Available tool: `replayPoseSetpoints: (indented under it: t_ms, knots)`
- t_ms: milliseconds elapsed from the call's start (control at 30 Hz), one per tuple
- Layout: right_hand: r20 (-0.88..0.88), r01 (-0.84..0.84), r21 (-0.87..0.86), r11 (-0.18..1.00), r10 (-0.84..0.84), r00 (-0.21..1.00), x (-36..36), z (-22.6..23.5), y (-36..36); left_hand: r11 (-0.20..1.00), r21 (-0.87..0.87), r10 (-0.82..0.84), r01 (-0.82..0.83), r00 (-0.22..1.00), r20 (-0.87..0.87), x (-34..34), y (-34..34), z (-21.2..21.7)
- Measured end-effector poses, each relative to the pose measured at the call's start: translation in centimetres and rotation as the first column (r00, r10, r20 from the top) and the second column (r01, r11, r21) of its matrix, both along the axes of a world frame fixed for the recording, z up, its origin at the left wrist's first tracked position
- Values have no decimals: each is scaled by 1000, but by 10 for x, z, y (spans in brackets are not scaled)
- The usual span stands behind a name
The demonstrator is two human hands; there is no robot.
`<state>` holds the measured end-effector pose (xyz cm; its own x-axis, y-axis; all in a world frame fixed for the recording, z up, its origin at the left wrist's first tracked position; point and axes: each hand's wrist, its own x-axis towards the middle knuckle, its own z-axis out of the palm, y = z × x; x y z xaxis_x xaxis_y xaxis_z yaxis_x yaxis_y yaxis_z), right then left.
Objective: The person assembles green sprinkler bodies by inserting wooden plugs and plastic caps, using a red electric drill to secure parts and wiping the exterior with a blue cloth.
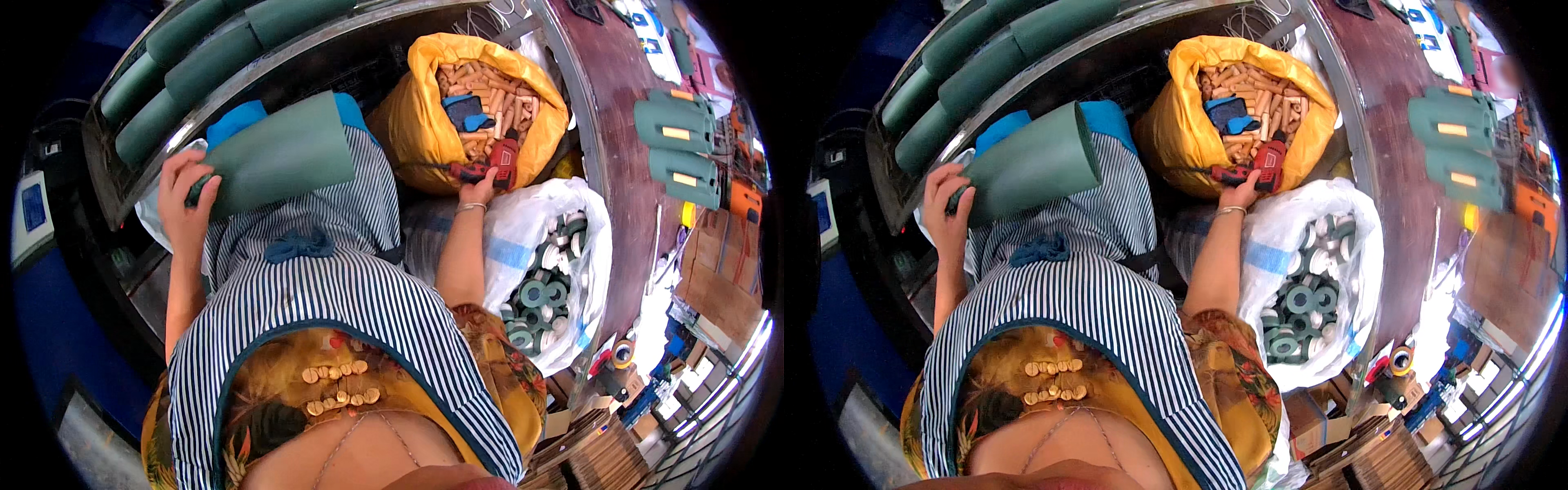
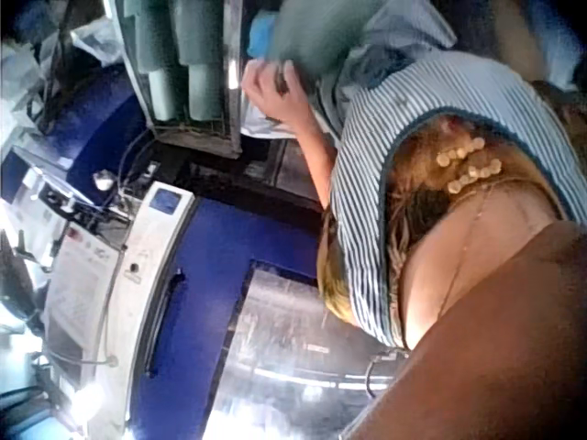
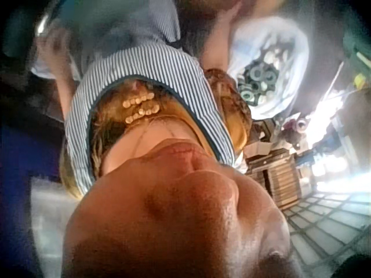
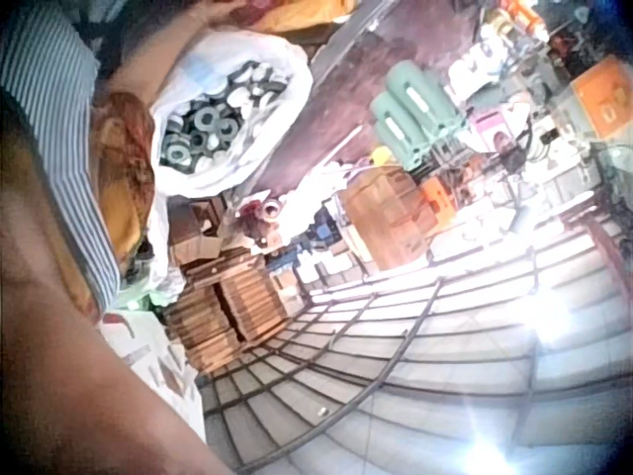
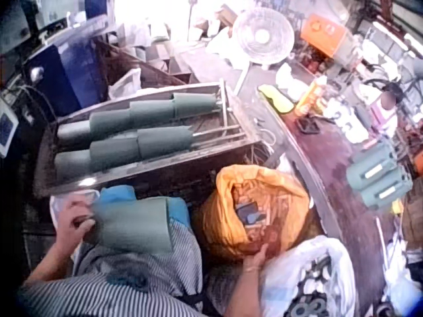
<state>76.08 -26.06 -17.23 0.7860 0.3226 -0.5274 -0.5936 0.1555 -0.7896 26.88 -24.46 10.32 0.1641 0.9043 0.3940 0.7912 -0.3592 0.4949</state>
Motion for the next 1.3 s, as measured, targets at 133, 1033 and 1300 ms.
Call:
replayPoseSetpoints:
  t_ms: [133, 1033, 1300]
  knots:
    - [776, 230, -619, 751, 540, 325, -16, 49, -3, 982, 46, 181, -182, 983, 12, 27, -8, 5]
    - [553, -321, -732, 600, 250, -795, -169, 292, 22, 949, -314, 244, 38, 543, 804, 20, 16, -3]
    - [583, -542, -709, 451, -57, -810, -258, 296, 29, 951, -288, 185, 111, 543, 819, 30, -4, 4]
